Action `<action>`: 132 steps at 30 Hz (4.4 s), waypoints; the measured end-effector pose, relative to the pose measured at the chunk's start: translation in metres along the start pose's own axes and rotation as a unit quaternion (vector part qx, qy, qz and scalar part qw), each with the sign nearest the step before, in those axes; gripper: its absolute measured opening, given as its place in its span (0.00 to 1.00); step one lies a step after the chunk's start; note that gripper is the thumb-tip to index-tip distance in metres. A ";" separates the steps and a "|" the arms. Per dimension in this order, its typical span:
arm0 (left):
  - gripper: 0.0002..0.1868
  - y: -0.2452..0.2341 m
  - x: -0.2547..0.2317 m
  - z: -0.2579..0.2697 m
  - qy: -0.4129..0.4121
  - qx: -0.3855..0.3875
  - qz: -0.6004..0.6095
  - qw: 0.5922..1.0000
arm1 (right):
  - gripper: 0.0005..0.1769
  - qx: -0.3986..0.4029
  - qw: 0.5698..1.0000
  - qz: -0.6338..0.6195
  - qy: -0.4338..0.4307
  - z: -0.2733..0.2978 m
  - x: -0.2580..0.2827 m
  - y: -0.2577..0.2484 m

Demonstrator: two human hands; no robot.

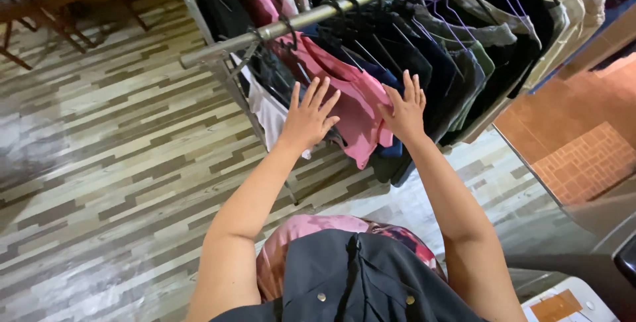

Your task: The person browses a metal clothing rack, moving hangers and garments back and forth to inspect and rearrange them. They handle multiple items including pants, shirts, and shorts, shifting them along the rod and occasionally pulling them forward to view before returning them to the rack.

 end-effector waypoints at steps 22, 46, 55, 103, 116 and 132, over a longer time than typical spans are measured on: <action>0.27 -0.011 -0.015 -0.030 -0.024 -0.093 -0.018 0.995 | 0.26 0.009 0.989 -0.067 -0.133 -0.013 -0.025 0.005; 0.28 0.171 -0.139 -0.179 -0.029 -0.009 -0.033 0.999 | 0.38 -0.116 0.987 -0.109 -0.035 -0.102 -0.253 -0.031; 0.29 0.170 -0.141 -0.193 -0.048 0.017 0.027 0.998 | 0.28 -0.068 0.976 -0.193 -0.072 -0.106 -0.257 -0.027; 0.25 0.205 -0.133 -0.178 -0.016 -0.002 0.026 1.000 | 0.38 -0.047 0.981 -0.179 0.062 -0.089 -0.266 0.025; 0.22 0.209 -0.137 -0.183 -0.039 0.031 -0.003 0.999 | 0.32 -0.084 0.973 -0.213 0.034 -0.095 -0.257 0.003; 0.24 0.243 -0.211 -0.236 -0.107 -0.040 -0.054 0.992 | 0.36 -0.065 0.973 -0.221 -0.023 -0.143 -0.329 -0.055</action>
Point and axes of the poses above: each hand's wrist, its own z-axis away from the middle knuckle, its own y-axis out of the palm, x = y × z, the point moved 3 cm from there along -z, towards the middle knuckle, and after that the axes turned 14 degrees about -x, right-handed, at the moved point
